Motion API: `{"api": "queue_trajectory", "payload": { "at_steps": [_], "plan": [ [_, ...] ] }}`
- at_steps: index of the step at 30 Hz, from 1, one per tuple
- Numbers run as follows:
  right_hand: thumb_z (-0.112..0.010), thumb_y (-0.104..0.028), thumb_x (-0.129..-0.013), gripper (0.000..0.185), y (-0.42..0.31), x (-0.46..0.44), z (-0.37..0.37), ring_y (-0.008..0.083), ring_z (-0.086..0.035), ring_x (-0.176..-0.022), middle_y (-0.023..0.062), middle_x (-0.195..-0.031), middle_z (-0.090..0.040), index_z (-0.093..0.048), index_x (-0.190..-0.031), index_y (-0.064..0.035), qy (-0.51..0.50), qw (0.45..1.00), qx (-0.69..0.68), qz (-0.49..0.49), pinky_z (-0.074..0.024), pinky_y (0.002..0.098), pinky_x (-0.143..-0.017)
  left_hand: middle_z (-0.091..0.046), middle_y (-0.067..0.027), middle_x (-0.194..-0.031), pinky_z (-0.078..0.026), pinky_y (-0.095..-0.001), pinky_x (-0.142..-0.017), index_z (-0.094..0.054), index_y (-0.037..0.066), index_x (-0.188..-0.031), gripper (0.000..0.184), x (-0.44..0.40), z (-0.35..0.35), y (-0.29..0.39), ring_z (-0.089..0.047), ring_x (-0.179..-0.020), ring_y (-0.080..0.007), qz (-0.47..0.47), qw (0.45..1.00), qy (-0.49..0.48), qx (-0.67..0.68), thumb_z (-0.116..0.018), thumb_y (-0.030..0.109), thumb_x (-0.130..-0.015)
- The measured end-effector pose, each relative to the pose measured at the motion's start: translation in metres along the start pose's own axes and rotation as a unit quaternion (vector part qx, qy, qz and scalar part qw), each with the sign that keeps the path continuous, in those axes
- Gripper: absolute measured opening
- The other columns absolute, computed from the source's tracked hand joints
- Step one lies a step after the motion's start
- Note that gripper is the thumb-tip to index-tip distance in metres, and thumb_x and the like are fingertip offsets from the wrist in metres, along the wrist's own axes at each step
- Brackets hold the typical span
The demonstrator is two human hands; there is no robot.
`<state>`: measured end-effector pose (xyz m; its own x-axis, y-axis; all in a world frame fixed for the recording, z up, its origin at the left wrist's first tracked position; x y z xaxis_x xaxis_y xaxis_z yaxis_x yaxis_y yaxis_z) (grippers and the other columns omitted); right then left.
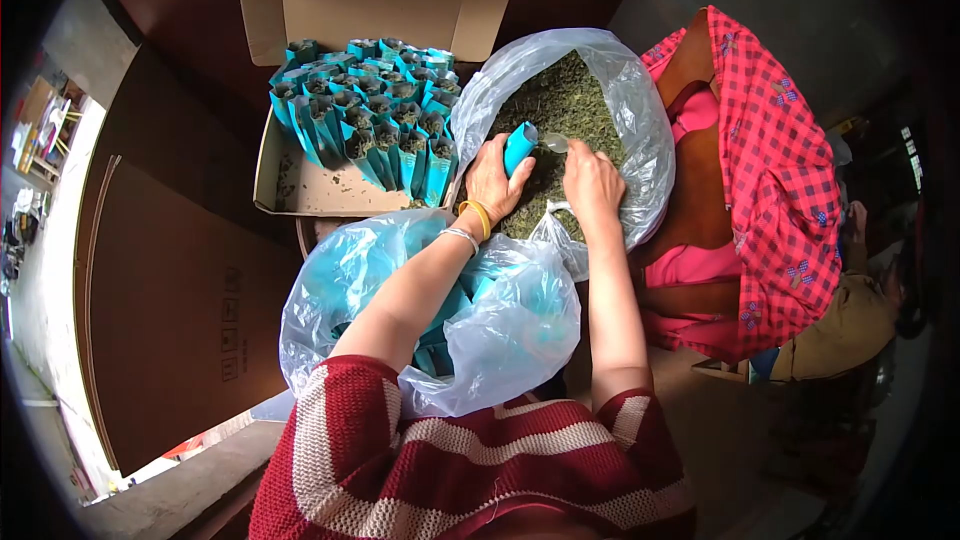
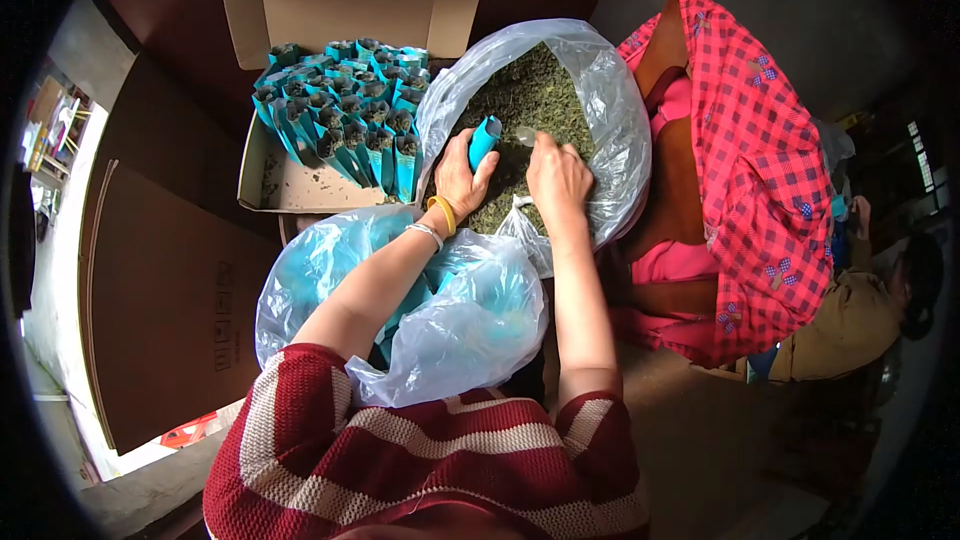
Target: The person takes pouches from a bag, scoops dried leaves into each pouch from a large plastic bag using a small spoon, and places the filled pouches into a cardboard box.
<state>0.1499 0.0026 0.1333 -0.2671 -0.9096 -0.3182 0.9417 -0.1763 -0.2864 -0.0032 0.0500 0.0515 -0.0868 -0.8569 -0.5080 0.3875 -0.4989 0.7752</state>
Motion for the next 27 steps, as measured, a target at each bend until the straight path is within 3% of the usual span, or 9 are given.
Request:
{"api": "queue_trajectory", "payload": {
  "at_steps": [4, 9, 12, 17, 20, 25, 27],
  "plan": [
    [-0.050, -0.022, -0.090, 0.028, -0.002, -0.014, -0.054, 0.0418, -0.065, -0.090, 0.0218, -0.089, -0.069, -0.066, -0.108, -0.0075, -0.111, 0.994, -0.015, -0.009, -0.0512, 0.0497, -0.078, -0.058, -0.0213, -0.107, -0.047, -0.0475, -0.082, -0.046, 0.007, -0.125, 0.054, 0.000, -0.004, -0.003, -0.057, -0.098, -0.0412, 0.018, 1.000, -0.013, -0.019, -0.062, 0.042, -0.087],
    [-0.049, -0.023, -0.091, 0.030, 0.014, -0.020, -0.041, 0.0411, -0.065, -0.090, 0.0200, -0.091, -0.069, -0.066, -0.108, -0.0059, -0.068, 0.987, -0.137, -0.044, -0.0510, 0.0489, -0.080, -0.058, -0.0215, -0.108, -0.047, -0.0474, -0.083, -0.045, 0.006, -0.126, 0.057, 0.001, -0.004, -0.004, -0.057, -0.099, -0.0409, 0.002, 1.000, 0.000, -0.024, -0.063, 0.043, -0.086],
    [-0.050, -0.021, -0.092, 0.028, 0.028, -0.019, -0.003, 0.0362, -0.068, -0.085, 0.0173, -0.092, -0.070, -0.067, -0.111, -0.0085, -0.003, 0.975, -0.209, -0.078, -0.0528, 0.0434, -0.078, -0.058, -0.0216, -0.109, -0.047, -0.0473, -0.083, -0.044, 0.004, -0.127, 0.063, 0.000, -0.003, -0.001, -0.057, -0.099, -0.0409, 0.014, 0.999, -0.009, -0.028, -0.066, 0.045, -0.084],
    [-0.051, -0.020, -0.093, 0.027, 0.017, -0.007, 0.028, 0.0355, -0.068, -0.086, 0.0164, -0.091, -0.071, -0.066, -0.111, -0.0080, 0.052, 0.967, -0.248, -0.036, -0.0531, 0.0426, -0.076, -0.058, -0.0206, -0.111, -0.047, -0.0464, -0.085, -0.046, 0.007, -0.127, 0.062, 0.003, -0.004, -0.002, -0.057, -0.102, -0.0400, 0.015, 1.000, 0.009, -0.023, -0.068, 0.045, -0.083],
    [-0.050, -0.019, -0.094, 0.026, -0.018, 0.005, 0.041, 0.0364, -0.068, -0.084, 0.0179, -0.085, -0.070, -0.067, -0.110, -0.0081, 0.096, 0.982, -0.132, 0.093, -0.0531, 0.0437, -0.073, -0.057, -0.0212, -0.112, -0.047, -0.0463, -0.085, -0.046, 0.005, -0.126, 0.063, 0.003, -0.004, -0.005, -0.057, -0.102, -0.0397, 0.025, 0.999, 0.004, -0.023, -0.068, 0.045, -0.082],
    [-0.052, -0.019, -0.093, 0.025, -0.008, 0.001, 0.038, 0.0382, -0.067, -0.081, 0.0202, -0.081, -0.069, -0.067, -0.109, -0.0087, 0.112, 0.993, -0.017, 0.035, -0.0527, 0.0450, -0.072, -0.057, -0.0219, -0.112, -0.047, -0.0468, -0.086, -0.045, 0.004, -0.127, 0.064, 0.002, -0.006, -0.008, -0.057, -0.103, -0.0402, 0.045, 0.998, -0.025, -0.019, -0.068, 0.045, -0.082],
    [-0.052, -0.019, -0.092, 0.023, -0.006, -0.004, -0.007, 0.0391, -0.067, -0.082, 0.0207, -0.079, -0.068, -0.068, -0.106, -0.0097, -0.026, 0.998, 0.059, 0.029, -0.0528, 0.0470, -0.071, -0.057, -0.0223, -0.113, -0.047, -0.0472, -0.086, -0.045, 0.004, -0.127, 0.064, 0.002, -0.004, -0.006, -0.057, -0.103, -0.0409, 0.038, 0.999, -0.017, -0.011, -0.068, 0.046, -0.083]
  ]
}}
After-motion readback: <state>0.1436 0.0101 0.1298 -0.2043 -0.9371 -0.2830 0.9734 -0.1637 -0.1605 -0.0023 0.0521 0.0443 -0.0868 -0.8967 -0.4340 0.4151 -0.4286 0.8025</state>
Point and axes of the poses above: each hand's wrist, its own x-axis away from the middle knuckle, its own z-axis out of the back of the hand, y = z × x, the point moved 9 cm from there along -x, towards the middle knuckle
